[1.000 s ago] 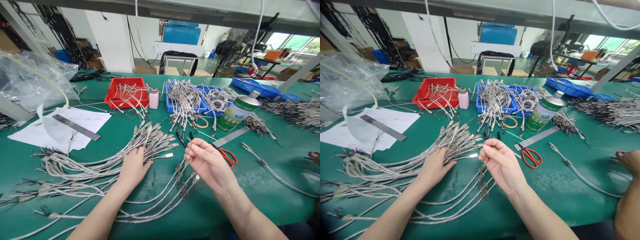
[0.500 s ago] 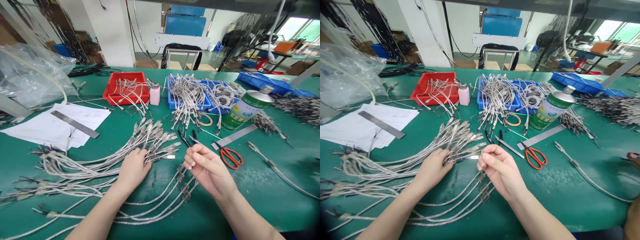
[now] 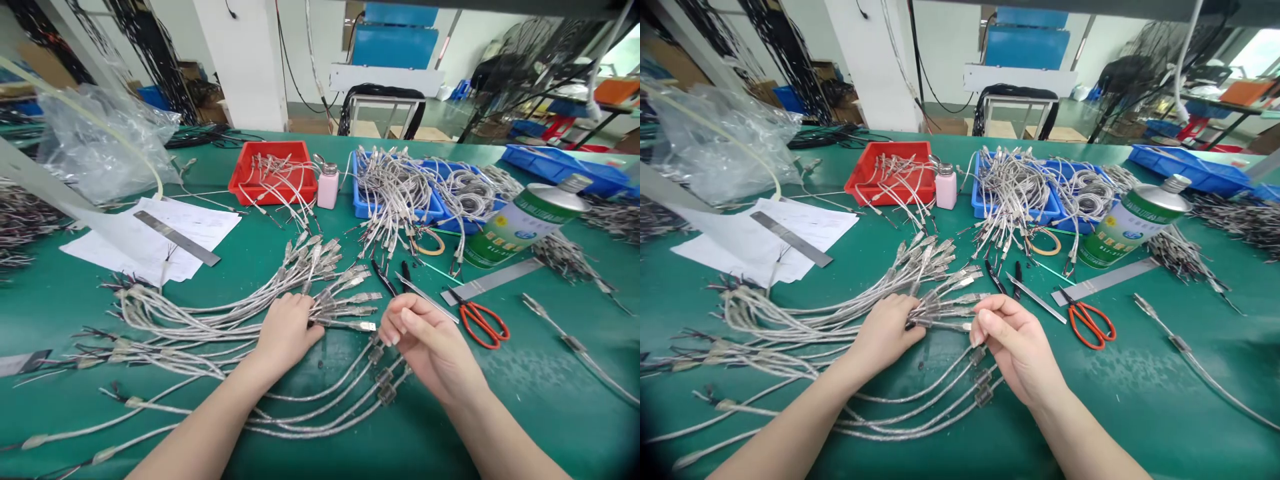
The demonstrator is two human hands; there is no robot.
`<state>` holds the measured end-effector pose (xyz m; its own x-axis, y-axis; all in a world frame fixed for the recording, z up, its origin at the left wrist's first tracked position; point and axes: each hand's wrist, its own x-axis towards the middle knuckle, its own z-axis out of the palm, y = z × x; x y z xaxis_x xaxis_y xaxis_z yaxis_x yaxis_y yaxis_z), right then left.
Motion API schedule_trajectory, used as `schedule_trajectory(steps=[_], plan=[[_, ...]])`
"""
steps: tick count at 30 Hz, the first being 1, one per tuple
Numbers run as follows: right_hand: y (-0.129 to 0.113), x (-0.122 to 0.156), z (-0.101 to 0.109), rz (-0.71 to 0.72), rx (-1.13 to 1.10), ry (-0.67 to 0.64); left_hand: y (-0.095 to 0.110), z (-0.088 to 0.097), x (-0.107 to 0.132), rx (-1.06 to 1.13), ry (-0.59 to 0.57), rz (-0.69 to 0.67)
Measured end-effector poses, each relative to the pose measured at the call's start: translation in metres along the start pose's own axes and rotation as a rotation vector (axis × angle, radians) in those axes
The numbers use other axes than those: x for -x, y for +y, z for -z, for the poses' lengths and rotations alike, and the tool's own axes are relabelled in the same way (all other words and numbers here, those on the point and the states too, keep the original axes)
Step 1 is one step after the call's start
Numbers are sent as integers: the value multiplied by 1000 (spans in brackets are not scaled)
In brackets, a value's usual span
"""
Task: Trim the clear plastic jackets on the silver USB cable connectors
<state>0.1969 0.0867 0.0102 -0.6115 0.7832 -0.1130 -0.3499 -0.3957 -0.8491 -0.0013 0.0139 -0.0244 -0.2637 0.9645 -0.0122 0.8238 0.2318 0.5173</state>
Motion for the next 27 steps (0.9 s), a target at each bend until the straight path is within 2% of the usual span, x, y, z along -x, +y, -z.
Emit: schedule_trajectory(steps=[3,6,9,12,17,21,25,27], plan=[[0,0,2,-21,40,-49,-1,5,0,168,23,36],[3,-1,5,-106,177,-146,-1,16,1,388,-9,40],[11,-4,5,-188,322,-233,1,27,2,725,-90,4],[19,-7,2,-216,367,-264,3,33,4,1113,-196,-29],[20,-16,-9,-241,507,-302,-1,33,8,1462,-319,67],[24,-36,-13,-280,654,-235,-1,36,9,1611,-340,40],[36,-72,-17,-285,575,-142,0,39,10,1661,-252,-8],[42,-89,-22,-263,537,-143,0,39,10,1640,-261,-13]])
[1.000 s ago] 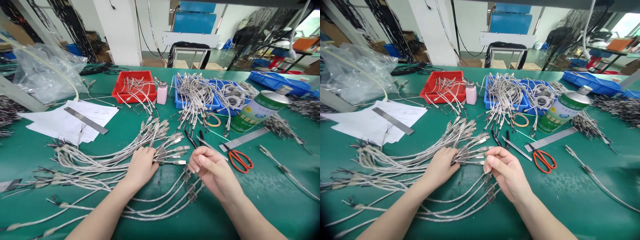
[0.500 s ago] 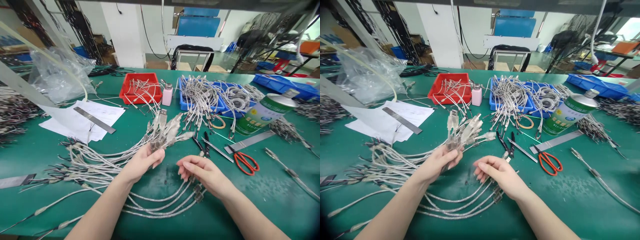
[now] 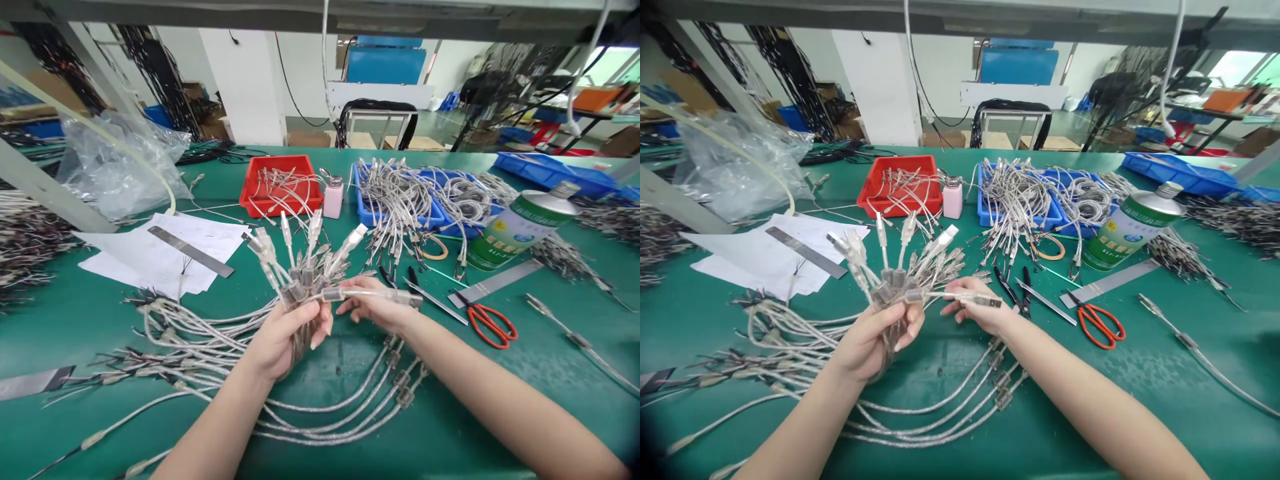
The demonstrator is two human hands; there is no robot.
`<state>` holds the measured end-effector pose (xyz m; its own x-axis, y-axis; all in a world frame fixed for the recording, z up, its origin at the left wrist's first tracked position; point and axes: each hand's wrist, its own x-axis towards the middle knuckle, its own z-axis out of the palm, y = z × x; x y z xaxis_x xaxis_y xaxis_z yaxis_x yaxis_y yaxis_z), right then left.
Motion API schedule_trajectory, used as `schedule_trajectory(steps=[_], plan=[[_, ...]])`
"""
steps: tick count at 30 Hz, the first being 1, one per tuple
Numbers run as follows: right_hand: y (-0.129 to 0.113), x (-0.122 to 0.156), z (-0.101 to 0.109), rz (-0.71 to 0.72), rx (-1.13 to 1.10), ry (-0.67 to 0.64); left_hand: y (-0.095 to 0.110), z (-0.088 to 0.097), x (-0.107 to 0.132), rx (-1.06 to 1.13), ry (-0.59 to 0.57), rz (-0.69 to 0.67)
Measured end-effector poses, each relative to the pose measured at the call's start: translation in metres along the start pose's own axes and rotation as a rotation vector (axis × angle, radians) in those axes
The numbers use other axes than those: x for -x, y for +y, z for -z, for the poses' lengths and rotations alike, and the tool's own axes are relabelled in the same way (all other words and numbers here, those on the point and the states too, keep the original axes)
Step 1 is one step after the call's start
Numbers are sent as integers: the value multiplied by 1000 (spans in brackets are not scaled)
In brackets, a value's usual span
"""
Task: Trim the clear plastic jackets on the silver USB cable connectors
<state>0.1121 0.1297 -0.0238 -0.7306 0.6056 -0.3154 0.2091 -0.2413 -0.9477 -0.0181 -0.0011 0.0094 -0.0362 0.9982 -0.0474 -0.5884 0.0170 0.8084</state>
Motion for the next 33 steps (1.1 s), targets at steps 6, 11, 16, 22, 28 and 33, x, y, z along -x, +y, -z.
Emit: schedule_trajectory(steps=[6,11,16,22,28,33], plan=[[-7,-10,-13,169,14,8,-11,-2,-2,82,-68,83],[-11,42,-4,223,-29,-153,-25,-14,-6,130,59,44],[-17,75,6,315,-340,-52,-32,-20,-1,-51,130,36],[-13,72,15,287,-454,22,-31,-13,4,115,-96,187],[-6,75,19,276,-438,-29,-30,-16,-4,149,49,154],[-3,75,17,282,-395,19,-33,-22,-1,28,29,269]])
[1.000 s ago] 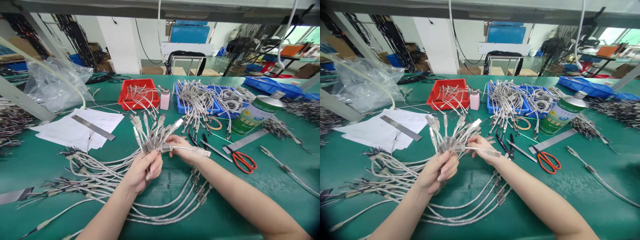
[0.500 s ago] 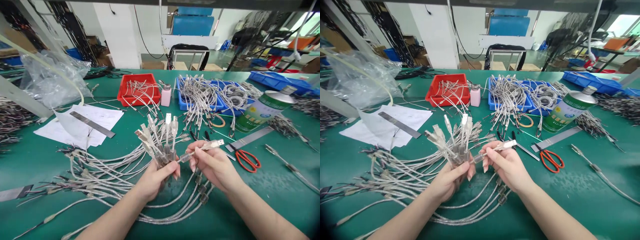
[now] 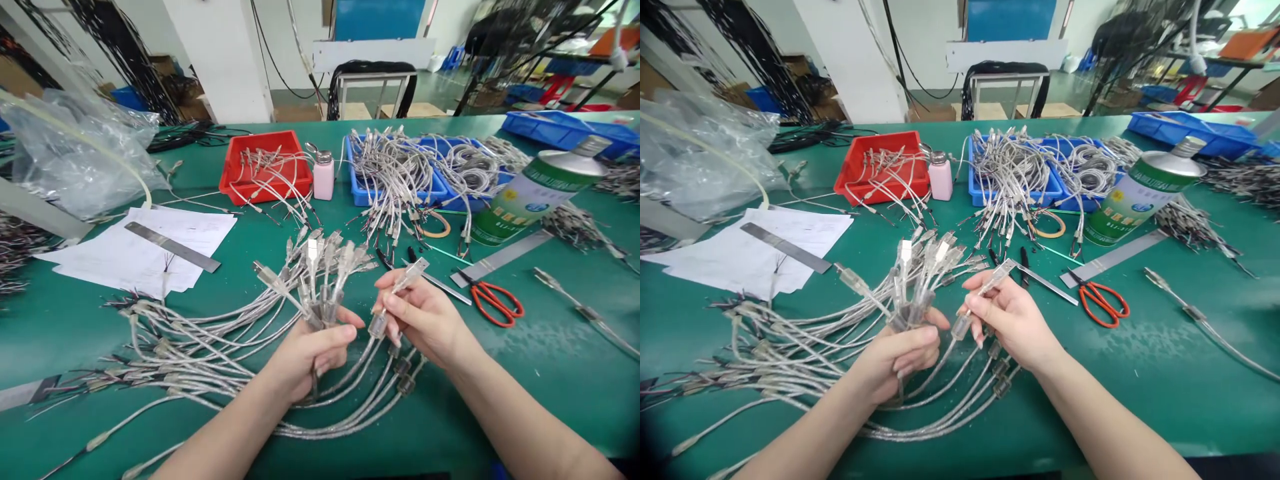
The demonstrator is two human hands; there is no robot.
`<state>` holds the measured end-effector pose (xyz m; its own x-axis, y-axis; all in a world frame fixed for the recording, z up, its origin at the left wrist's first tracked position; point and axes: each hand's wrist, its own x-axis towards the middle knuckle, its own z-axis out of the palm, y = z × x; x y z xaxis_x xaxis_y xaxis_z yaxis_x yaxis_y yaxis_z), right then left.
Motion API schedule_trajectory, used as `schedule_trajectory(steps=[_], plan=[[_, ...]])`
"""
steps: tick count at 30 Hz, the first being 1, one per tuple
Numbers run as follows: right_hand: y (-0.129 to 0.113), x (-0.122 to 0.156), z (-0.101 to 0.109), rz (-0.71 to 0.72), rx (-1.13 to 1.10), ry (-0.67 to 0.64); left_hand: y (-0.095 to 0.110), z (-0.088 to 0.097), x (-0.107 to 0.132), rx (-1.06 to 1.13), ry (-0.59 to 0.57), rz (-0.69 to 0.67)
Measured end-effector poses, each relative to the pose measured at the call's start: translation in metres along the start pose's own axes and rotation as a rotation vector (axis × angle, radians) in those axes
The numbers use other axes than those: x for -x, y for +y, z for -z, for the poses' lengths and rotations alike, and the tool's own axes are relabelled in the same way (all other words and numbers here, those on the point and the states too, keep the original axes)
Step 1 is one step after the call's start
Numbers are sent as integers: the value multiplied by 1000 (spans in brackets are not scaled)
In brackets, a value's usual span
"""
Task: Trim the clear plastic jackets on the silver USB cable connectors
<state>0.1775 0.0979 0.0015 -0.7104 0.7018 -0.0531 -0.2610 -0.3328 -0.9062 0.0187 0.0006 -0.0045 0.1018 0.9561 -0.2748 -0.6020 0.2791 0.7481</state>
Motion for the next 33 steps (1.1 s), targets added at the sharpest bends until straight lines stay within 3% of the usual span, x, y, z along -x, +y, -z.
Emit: schedule_trajectory(steps=[5,10,19,33], plan=[[4,0,0,43,35,-25,-3,-6,3,-187,74,12],[3,-1,-2,20,-3,-5,0,-7,6,-216,16,90],[5,-3,-7,-85,-119,13,-1,-8,6,-258,110,29],[8,-2,-5,-161,-40,29,-4,-10,8,-268,139,17]])
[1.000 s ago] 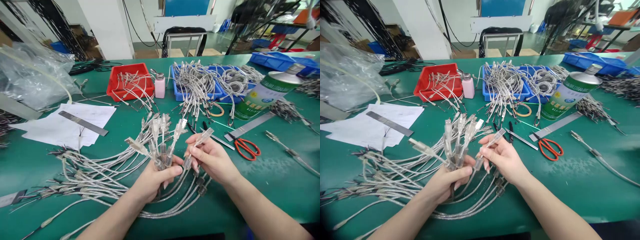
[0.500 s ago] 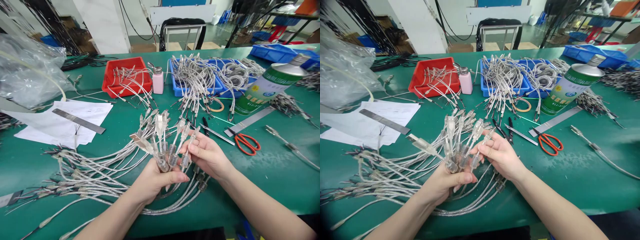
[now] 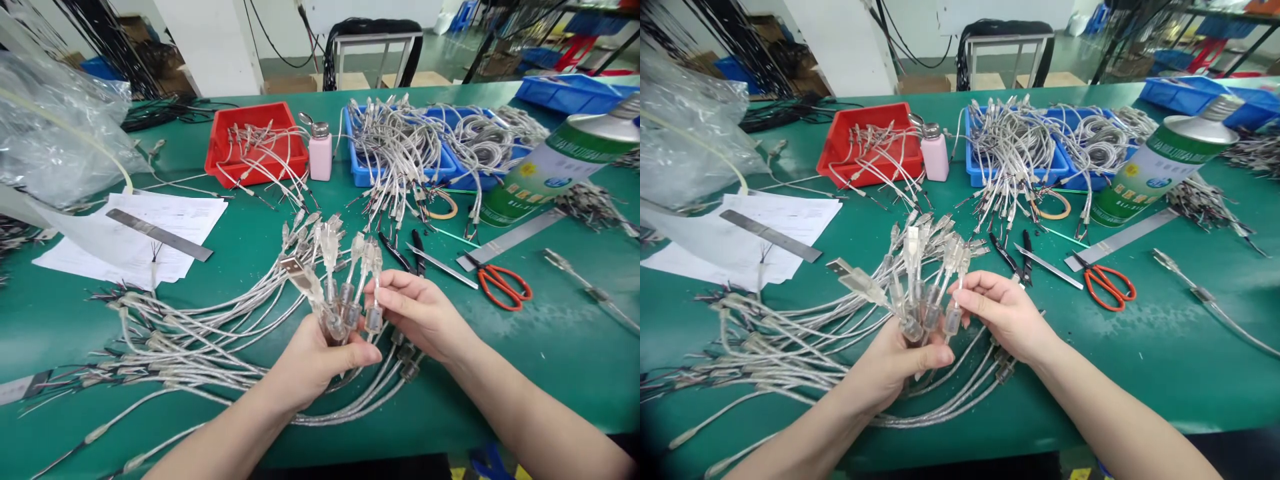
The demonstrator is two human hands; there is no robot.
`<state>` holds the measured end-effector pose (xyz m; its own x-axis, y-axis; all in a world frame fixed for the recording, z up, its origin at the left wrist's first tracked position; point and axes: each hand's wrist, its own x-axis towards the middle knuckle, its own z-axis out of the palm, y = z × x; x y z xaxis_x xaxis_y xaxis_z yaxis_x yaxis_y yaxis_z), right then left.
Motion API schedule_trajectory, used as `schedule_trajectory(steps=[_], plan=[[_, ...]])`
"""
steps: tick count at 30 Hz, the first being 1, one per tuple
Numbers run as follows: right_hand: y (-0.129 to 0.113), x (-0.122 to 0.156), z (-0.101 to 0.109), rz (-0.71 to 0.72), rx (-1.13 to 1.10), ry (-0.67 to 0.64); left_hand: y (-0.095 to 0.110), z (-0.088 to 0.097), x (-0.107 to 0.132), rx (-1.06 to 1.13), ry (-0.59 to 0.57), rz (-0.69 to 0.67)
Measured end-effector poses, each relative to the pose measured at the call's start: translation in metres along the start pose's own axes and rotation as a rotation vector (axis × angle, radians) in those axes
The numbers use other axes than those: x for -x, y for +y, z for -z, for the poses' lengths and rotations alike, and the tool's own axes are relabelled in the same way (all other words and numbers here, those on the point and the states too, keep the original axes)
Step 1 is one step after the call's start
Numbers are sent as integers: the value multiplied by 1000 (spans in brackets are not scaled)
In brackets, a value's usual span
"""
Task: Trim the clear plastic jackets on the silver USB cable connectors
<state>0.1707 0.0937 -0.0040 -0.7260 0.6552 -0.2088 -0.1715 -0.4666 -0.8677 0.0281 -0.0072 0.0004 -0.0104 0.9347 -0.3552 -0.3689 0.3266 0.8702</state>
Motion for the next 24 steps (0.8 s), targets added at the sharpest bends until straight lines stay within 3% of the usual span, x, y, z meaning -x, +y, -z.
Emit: schedule_trajectory(steps=[7,11,14,19,24], plan=[[1,-1,3,103,166,-7,-1,2,-1,-34,12,-8],[-8,-9,17,298,410,204,4,2,0,-11,55,-25],[-19,-13,32,401,453,389,8,4,-1,16,86,-42],[-34,-12,47,491,443,495,8,9,-3,132,62,-67],[-44,-8,53,471,623,534,8,13,-7,268,71,-81]])
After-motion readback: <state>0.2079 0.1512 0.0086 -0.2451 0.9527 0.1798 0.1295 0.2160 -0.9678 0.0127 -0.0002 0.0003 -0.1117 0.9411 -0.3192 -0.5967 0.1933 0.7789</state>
